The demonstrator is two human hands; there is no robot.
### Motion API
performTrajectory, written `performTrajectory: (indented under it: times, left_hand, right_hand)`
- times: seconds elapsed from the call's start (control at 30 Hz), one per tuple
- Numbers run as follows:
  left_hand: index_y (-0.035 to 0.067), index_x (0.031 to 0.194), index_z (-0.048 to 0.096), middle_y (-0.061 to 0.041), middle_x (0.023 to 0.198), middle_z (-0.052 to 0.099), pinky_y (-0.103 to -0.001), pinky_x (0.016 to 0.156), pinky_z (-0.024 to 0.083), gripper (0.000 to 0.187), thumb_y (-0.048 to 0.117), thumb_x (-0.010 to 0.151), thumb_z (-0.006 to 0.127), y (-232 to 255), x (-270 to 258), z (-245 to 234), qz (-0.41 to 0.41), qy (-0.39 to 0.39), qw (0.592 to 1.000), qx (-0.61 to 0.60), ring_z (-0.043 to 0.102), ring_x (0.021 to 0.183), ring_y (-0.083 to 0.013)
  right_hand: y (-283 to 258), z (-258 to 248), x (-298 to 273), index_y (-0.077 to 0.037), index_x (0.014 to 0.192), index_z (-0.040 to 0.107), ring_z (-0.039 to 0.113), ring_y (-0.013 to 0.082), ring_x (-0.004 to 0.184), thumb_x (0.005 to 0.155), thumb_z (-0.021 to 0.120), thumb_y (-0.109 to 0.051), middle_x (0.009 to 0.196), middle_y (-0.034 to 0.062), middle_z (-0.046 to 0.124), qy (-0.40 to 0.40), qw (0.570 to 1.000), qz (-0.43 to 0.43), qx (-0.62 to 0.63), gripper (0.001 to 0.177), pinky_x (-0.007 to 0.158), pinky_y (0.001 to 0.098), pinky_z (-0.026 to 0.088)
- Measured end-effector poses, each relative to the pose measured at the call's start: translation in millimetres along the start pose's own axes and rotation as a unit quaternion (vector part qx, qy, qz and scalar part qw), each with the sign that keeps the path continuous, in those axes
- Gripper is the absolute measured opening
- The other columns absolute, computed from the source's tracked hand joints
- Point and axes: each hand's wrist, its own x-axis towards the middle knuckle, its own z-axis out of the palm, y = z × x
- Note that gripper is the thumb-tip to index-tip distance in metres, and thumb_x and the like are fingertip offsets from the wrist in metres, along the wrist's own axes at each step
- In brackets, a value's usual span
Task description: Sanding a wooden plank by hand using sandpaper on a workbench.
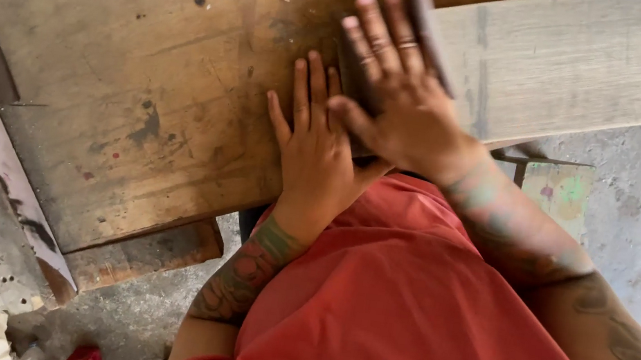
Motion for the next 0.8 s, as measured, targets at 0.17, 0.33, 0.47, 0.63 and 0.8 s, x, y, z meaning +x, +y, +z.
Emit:
performTrajectory:
  times: [0.17,0.33,0.47,0.63,0.8]
  left_hand:
    - [0.001,0.147,0.056,-0.028,0.149,0.055,-0.074,0.121,0.012,0.076,0.056,0.095,0.067,-4.2,-1.2,15.9,0.056,0.11,0.99,-0.071,0.043,0.142,-0.0525]
    - [-0.005,0.152,0.04,-0.032,0.156,0.039,-0.076,0.121,0.014,0.103,0.069,0.089,0.071,-1.0,0.7,2.3,0.054,0.083,0.993,-0.066,0.027,0.151,-0.0498]
    - [-0.001,0.164,0.016,-0.021,0.172,0.019,-0.069,0.126,0.012,0.124,0.091,0.089,0.053,4.5,2.9,-9.9,0.015,-0.003,1.0,-0.007,0.016,0.162,-0.0368]
    - [0.001,0.165,0.017,-0.023,0.172,0.022,-0.074,0.122,0.02,0.12,0.087,0.092,0.058,4.7,3.5,-9.4,0.029,0.005,1.0,0.002,0.021,0.161,-0.0411]
    - [-0.001,0.162,0.022,-0.026,0.169,0.027,-0.075,0.119,0.024,0.116,0.083,0.092,0.059,7.7,5.3,-11.7,0.032,0.028,0.999,-0.01,0.027,0.158,-0.0444]
  right_hand:
    - [-21.4,22.4,9.5,-0.006,0.167,0.036,0.008,0.0283,0.16,0.113,0.036,-0.061,0.172,0.0087,0.019,0.094,0.987,-0.131,0.021,0.077,0.134,0.0416,0.019]
    - [-2.5,8.2,-0.7,-0.005,0.168,0.023,0.007,0.0289,0.163,0.115,0.035,-0.052,0.175,0.0106,0.015,0.051,0.988,-0.126,0.078,0.072,0.137,0.0435,0.008]
    - [34.4,-3.5,-14.0,-0.008,0.168,0.016,0.007,0.0284,0.163,0.113,0.026,-0.056,0.175,0.0108,0.013,0.037,0.998,-0.054,0.017,0.074,0.135,0.0427,0.003]
    - [123.0,-15.4,-53.3,-0.008,0.168,0.021,0.012,0.0313,0.162,0.118,0.047,-0.044,0.174,0.0124,0.019,0.098,0.993,0.058,0.015,0.066,0.134,0.0466,0.006]
    - [244.0,-17.4,-105.1,0.001,0.162,0.031,0.016,0.0405,0.153,0.114,0.042,-0.052,0.166,0.0244,0.03,0.094,0.95,0.293,0.043,0.072,0.124,0.0453,0.01]
